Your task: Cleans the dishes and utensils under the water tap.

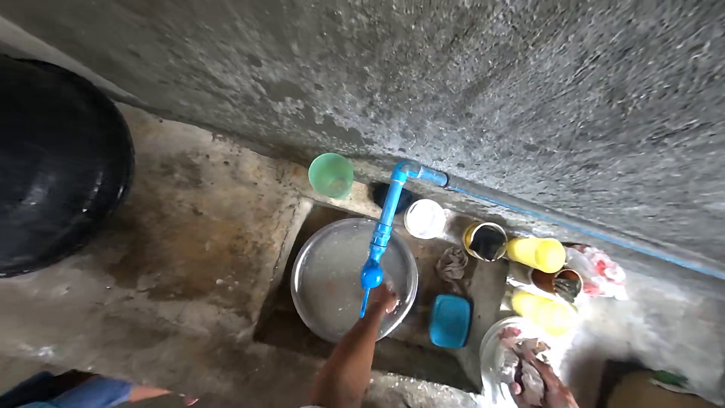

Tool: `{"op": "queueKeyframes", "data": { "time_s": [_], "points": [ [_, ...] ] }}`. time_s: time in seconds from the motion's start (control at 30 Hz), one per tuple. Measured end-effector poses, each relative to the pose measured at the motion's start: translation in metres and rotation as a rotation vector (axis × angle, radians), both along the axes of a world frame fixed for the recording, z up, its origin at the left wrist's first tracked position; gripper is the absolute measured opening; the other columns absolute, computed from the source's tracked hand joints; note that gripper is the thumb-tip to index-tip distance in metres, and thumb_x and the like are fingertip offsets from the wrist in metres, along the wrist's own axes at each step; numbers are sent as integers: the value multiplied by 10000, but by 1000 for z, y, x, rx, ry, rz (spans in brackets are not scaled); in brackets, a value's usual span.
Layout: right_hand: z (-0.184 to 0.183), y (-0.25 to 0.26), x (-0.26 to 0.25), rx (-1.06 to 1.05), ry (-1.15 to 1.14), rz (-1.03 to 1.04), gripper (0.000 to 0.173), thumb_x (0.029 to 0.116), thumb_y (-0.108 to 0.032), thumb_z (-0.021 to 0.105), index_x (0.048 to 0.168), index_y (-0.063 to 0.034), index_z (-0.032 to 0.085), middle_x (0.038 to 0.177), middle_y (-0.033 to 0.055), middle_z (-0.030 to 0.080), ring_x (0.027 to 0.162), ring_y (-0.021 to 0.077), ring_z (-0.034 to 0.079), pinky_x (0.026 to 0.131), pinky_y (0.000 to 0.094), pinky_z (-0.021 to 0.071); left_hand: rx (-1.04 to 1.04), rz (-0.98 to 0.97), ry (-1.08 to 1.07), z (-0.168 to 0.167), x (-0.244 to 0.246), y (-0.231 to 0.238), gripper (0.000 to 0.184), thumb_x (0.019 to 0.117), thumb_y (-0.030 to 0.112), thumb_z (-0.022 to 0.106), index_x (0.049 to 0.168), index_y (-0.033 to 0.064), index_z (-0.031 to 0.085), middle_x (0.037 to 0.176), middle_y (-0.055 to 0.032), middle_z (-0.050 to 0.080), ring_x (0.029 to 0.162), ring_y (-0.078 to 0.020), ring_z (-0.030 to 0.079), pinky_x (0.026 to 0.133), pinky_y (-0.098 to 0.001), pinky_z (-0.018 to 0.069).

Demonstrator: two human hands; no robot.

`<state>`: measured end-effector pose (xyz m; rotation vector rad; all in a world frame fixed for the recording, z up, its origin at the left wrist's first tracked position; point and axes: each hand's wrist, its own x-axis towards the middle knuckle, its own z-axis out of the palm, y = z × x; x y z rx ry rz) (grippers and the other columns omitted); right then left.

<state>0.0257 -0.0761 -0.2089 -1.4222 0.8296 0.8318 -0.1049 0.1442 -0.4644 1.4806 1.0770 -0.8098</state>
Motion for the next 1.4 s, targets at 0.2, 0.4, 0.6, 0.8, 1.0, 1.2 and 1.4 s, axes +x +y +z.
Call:
{"op": "queueKeyframes", "data": {
  "time_s": [0.2, 0.4, 0.6, 0.8, 1.0, 1.2, 1.4],
  "points": [
    [0, 1, -5, -17, 9, 3, 304, 1110, -213, 335, 987, -135, 601, 732, -9, 672, 588, 58, 655, 502, 217, 559, -272, 728, -20, 4, -27, -9, 488, 1008, 196, 656, 1411, 2, 459, 1080, -186, 619, 787, -208, 620, 697, -349, 554],
    [2, 4, -10, 35, -10, 2, 329, 1116, -197, 310, 1005, -116, 608, 728, -5, 687, 562, 52, 648, 480, 207, 548, -258, 932, -50, 30, -29, 11, 435, 1088, 379, 482, 1314, 7, 497, 834, -67, 624, 595, -110, 600, 557, -255, 535],
    [4, 3, -14, 49, -4, -10, 331, 1118, -198, 307, 1006, -111, 605, 734, 1, 691, 562, 58, 655, 479, 206, 553, -553, 1358, -194, 34, -35, 20, 774, 1058, 624, 111, 1254, -3, 520, 936, -150, 686, 773, -241, 699, 672, -361, 598],
    [4, 4, -15, 64, 10, -25, 340, 1119, -205, 303, 1018, -101, 611, 747, 15, 697, 560, 66, 658, 470, 211, 553, -760, 1432, -348, 34, -43, 25, 528, 1102, 404, 192, 1352, 1, 425, 1237, -225, 650, 1093, -331, 680, 874, -454, 580],
    [4, 5, -15, 72, 22, -25, 335, 1114, -204, 321, 999, -101, 617, 750, 22, 701, 572, 71, 665, 482, 216, 561, -777, 1292, -368, 28, -52, 23, 357, 1102, 169, 294, 1407, 63, 445, 1242, -142, 664, 1063, -290, 685, 881, -504, 570],
    [3, 0, -15, 48, 28, -20, 321, 1117, -210, 309, 1017, -108, 596, 742, 12, 678, 568, 71, 652, 486, 225, 560, 223, 761, -230, 31, -44, 24, 591, 1008, 97, 595, 1545, -2, 367, 1565, -242, 407, 1427, -351, 432, 1150, -479, 388],
    [3, -5, -14, -3, 17, -28, 305, 1112, -207, 325, 1029, -106, 601, 717, 2, 656, 549, 63, 634, 472, 210, 539, 476, -186, -309, 86, 3, -27, 812, 912, 450, 669, 1621, 296, 305, 1703, -203, 86, 1534, -533, -17, 1137, -793, 11]
  ]
}}
